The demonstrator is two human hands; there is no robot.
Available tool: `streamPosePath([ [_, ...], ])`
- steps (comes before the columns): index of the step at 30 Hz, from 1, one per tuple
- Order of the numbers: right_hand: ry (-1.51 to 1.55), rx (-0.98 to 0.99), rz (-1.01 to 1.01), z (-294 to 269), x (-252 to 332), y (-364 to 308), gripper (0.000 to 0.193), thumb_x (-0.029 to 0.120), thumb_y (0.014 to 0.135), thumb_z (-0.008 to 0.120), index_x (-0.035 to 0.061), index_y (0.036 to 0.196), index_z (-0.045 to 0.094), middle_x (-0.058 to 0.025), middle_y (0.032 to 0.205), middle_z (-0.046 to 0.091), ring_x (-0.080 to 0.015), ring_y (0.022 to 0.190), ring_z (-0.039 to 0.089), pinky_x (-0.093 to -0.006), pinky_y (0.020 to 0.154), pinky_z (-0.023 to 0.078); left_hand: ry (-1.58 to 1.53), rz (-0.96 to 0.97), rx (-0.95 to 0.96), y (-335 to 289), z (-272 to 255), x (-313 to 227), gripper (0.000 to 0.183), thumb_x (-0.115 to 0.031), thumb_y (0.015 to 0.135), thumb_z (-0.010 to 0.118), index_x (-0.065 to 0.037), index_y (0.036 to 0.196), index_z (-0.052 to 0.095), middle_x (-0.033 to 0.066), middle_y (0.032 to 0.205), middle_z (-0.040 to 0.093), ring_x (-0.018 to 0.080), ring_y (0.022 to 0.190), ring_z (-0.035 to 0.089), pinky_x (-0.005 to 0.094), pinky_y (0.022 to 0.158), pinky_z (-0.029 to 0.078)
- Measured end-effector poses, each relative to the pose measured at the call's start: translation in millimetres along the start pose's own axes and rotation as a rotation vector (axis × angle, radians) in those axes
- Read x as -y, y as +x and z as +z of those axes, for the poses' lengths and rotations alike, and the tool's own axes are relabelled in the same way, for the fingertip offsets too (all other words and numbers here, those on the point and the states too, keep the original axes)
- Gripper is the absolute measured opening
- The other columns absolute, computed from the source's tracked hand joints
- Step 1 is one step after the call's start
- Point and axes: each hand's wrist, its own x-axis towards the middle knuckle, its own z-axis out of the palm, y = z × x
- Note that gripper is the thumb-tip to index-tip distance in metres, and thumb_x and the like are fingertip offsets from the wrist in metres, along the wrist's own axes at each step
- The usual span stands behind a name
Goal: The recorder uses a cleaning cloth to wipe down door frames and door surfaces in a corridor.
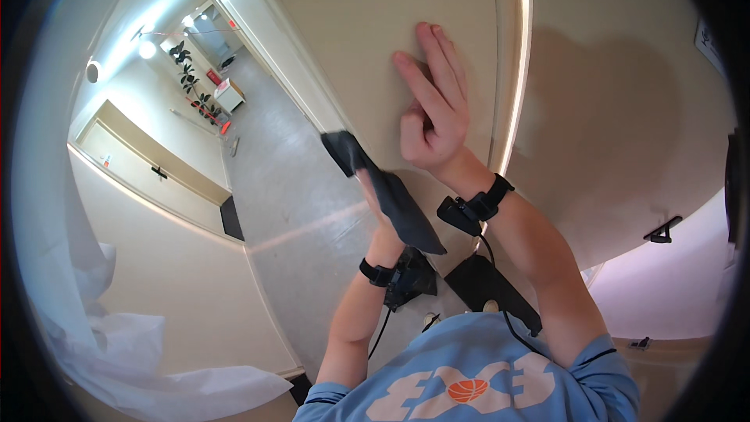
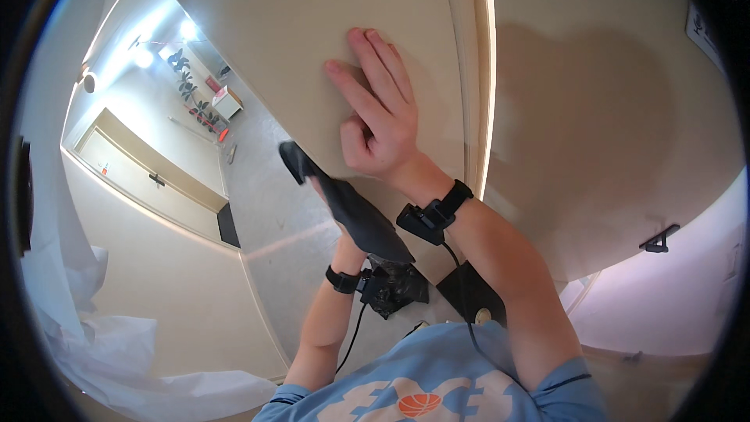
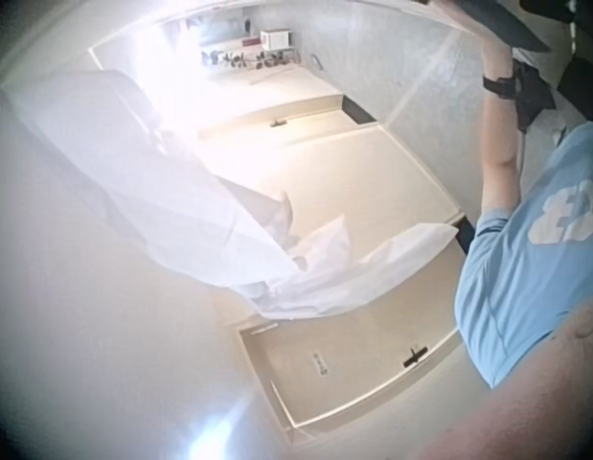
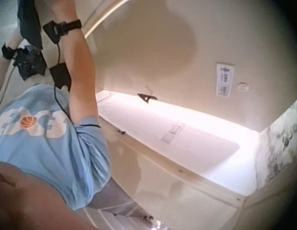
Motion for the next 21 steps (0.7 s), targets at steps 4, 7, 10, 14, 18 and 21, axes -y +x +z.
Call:
streamPosePath([
  [4,0.011,-0.003,0.004,2,3,2,0.060,-0.004,0.066,0.047,-0.0030,0.121,0.072,-0.0288,0.145,0.056,-0.0450,0.140,0.048,-0.0511,0.117,0.037,0.016,-0.105,0.114,-100,-9,81,0.054,-0.025,0.107,0.047,0.002,0.151,0.032,0.0164,0.146,0.037,0.0301,0.134,0.036,0.0416,0.112,0.028],
  [7,-0.003,0.000,-0.002,0,2,5,0.060,-0.004,0.066,0.048,-0.0026,0.121,0.072,-0.0286,0.145,0.056,-0.0445,0.141,0.048,-0.0510,0.118,0.037,-0.253,-0.438,0.222,-139,-11,86,0.043,-0.025,0.108,0.046,0.000,0.142,0.037,0.0130,0.127,0.043,0.0272,0.114,0.042,0.0391,0.098,0.035],
  [10,-0.004,0.000,0.007,1,2,4,0.060,-0.005,0.066,0.049,-0.0017,0.121,0.072,-0.0281,0.146,0.056,-0.0438,0.141,0.048,-0.0509,0.118,0.036,-0.404,-0.624,0.234,-152,-13,75,0.033,-0.025,0.109,0.044,-0.002,0.133,0.043,0.0095,0.109,0.048,0.0244,0.094,0.048,0.0367,0.083,0.042],
  [14,-0.008,0.000,0.010,1,2,4,0.060,-0.005,0.066,0.050,-0.0005,0.121,0.072,-0.0274,0.146,0.056,-0.0433,0.141,0.048,-0.0509,0.119,0.036,-0.451,-0.617,0.148,-129,-11,48,0.025,-0.025,0.110,0.042,-0.005,0.120,0.051,0.0050,0.084,0.055,0.0206,0.068,0.057,0.0334,0.063,0.051],
  [18,0.015,-0.005,0.016,5,4,-1,0.061,-0.004,0.066,0.050,0.0001,0.122,0.072,-0.0273,0.146,0.056,-0.0439,0.141,0.048,-0.0512,0.119,0.035,-0.143,-0.258,0.123,-52,-18,18,0.028,-0.013,0.104,0.047,0.001,0.129,0.050,0.0125,0.105,0.054,0.0275,0.090,0.055,0.0374,0.082,0.047],
  [21,0.003,-0.004,0.004,2,1,1,0.060,-0.003,0.066,0.050,0.0001,0.122,0.072,-0.0277,0.146,0.056,-0.0445,0.141,0.049,-0.0516,0.119,0.034,0.029,0.044,0.015,25,-10,-13,0.037,-0.007,0.101,0.049,0.005,0.136,0.048,0.0186,0.122,0.052,0.0335,0.107,0.053,0.0402,0.096,0.044],
])
